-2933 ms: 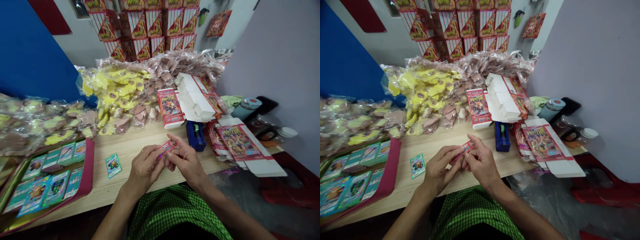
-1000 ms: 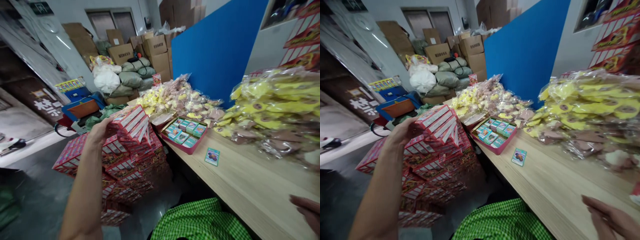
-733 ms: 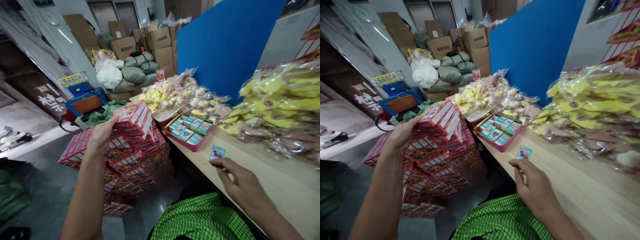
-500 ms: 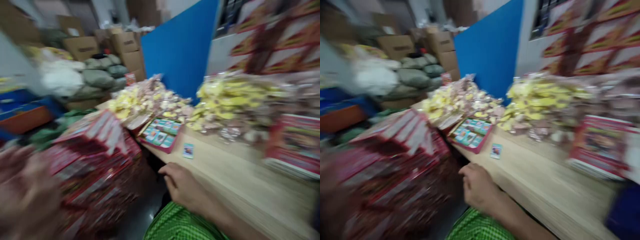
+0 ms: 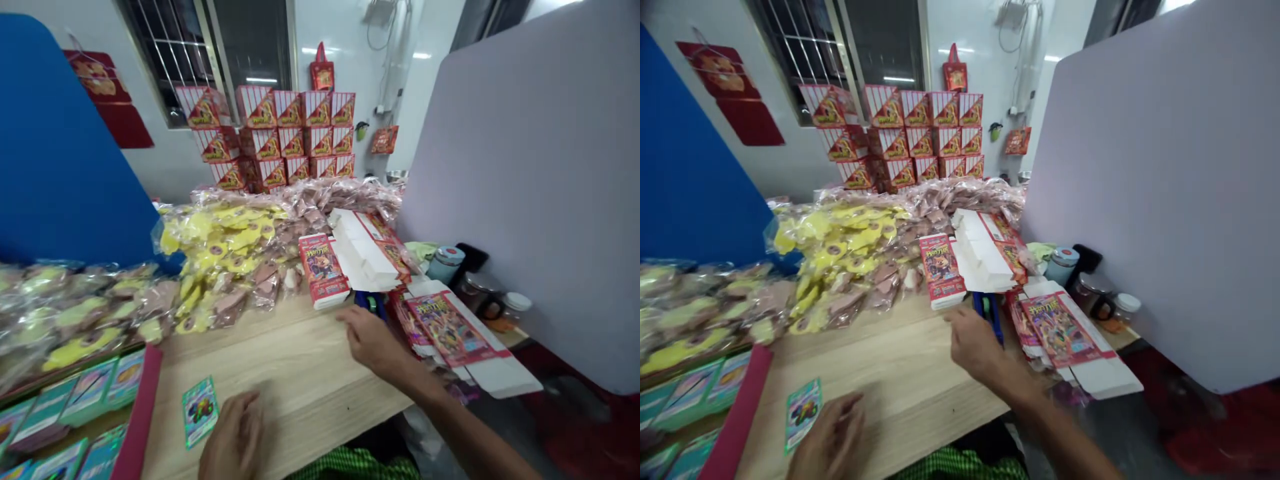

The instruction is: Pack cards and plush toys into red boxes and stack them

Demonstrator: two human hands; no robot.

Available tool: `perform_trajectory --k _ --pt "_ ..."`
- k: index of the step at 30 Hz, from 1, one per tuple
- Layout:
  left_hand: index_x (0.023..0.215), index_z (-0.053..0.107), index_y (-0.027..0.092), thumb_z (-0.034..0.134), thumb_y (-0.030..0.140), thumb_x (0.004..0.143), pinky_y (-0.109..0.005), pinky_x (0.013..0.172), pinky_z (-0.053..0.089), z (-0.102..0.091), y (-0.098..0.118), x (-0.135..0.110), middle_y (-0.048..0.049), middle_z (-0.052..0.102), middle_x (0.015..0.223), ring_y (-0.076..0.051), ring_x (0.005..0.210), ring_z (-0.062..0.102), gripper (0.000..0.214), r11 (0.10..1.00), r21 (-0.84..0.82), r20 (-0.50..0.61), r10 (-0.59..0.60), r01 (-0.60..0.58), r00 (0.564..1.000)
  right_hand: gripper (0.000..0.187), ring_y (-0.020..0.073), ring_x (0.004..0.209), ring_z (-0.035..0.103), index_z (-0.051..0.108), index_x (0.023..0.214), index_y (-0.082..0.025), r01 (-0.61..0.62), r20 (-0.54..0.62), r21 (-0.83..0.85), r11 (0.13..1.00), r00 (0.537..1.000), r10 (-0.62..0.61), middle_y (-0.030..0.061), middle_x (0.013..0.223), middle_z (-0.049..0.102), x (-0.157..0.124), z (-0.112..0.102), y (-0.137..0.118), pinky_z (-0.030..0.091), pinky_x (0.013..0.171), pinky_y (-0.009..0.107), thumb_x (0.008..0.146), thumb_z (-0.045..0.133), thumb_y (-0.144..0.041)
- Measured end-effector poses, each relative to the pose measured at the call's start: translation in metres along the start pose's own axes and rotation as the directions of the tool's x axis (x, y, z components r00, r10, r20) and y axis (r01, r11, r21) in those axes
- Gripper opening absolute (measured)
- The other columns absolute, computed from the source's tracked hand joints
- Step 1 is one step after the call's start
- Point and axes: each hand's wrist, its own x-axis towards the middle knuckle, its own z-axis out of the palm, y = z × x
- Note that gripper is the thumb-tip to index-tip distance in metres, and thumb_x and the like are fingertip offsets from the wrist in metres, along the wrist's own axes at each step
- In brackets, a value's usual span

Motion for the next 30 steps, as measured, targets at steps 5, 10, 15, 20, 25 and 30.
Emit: perform_trajectory --k 5,10,15,20,25,30 --pt "0.097 0.071 0.02 0.068 0.061 0.069 -0.045 0.077 0.063 0.062 0.011 0.074 -0.0117 0.077 0.089 -0.031 0.083 0.076 0.05 0.96 -0.236 0.083 -0.133 0.149 0.988 0.038 0.0292 0.117 0.06 0.068 0.125 -0.008 -0.281 -0.251 -0.175 0.944 0.94 0.233 0.019 0.122 0.067 0.04 -0.045 0.047 0.044 0.105 0.037 0.095 0.044 -0.008" --pt "0.098 0.068 0.018 0.065 0.063 0.072 -0.044 0.08 0.06 0.115 0.025 0.12 -0.0106 0.075 0.089 -0.028 0.083 0.073 0.052 0.945 -0.304 0.089 -0.1 0.122 0.991 0.034 0.0319 0.117 0.057 0.065 0.125 -0.01 -0.362 -0.32 -0.23 0.903 0.905 0.281 0.0197 0.124 0.063 0.069 -0.085 0.064 0.042 0.103 0.039 0.097 0.05 -0.021" --pt "0.111 0.063 0.015 0.062 0.066 0.075 -0.047 0.087 0.058 0.148 0.033 0.147 -0.0142 0.074 0.1 -0.03 0.094 0.072 0.063 0.941 -0.334 0.06 -0.044 0.061 0.997 0.041 0.0316 0.129 0.052 0.057 0.136 -0.011 -0.371 -0.269 -0.289 0.883 0.916 0.297 0.02 0.139 0.057 0.077 -0.093 0.062 0.04 0.108 0.04 0.099 0.054 -0.028" --pt "0.103 0.068 0.017 0.063 0.063 0.078 -0.047 0.09 0.056 0.155 0.037 0.154 -0.0137 0.076 0.101 -0.03 0.094 0.071 0.053 0.945 -0.328 0.059 0.021 0.0 0.998 0.061 0.0382 0.133 0.054 0.047 0.146 -0.003 -0.393 -0.118 -0.331 0.858 0.919 0.376 0.0296 0.142 0.056 0.096 -0.079 0.058 0.044 0.106 0.045 0.099 0.06 -0.04" --pt "0.1 0.069 0.019 0.06 0.059 0.083 -0.041 0.085 0.058 0.149 0.037 0.152 -0.0104 0.077 0.095 -0.028 0.09 0.073 0.044 0.941 -0.337 0.046 0.055 -0.037 0.997 0.038 0.0333 0.114 0.069 0.061 0.13 -0.004 -0.384 -0.008 -0.336 0.86 0.914 0.405 0.0268 0.117 0.071 0.1 -0.076 0.063 0.05 0.093 0.037 0.101 0.055 -0.028" --pt "0.098 0.07 0.019 0.06 0.056 0.083 -0.039 0.083 0.057 0.149 0.036 0.152 -0.0091 0.077 0.093 -0.026 0.087 0.072 0.041 0.942 -0.333 0.052 0.063 -0.042 0.997 0.055 0.0358 0.128 0.061 0.056 0.138 -0.001 -0.367 0.018 -0.344 0.864 0.918 0.397 0.03 0.132 0.064 0.091 -0.076 0.076 0.047 0.1 0.038 0.102 0.057 -0.043"
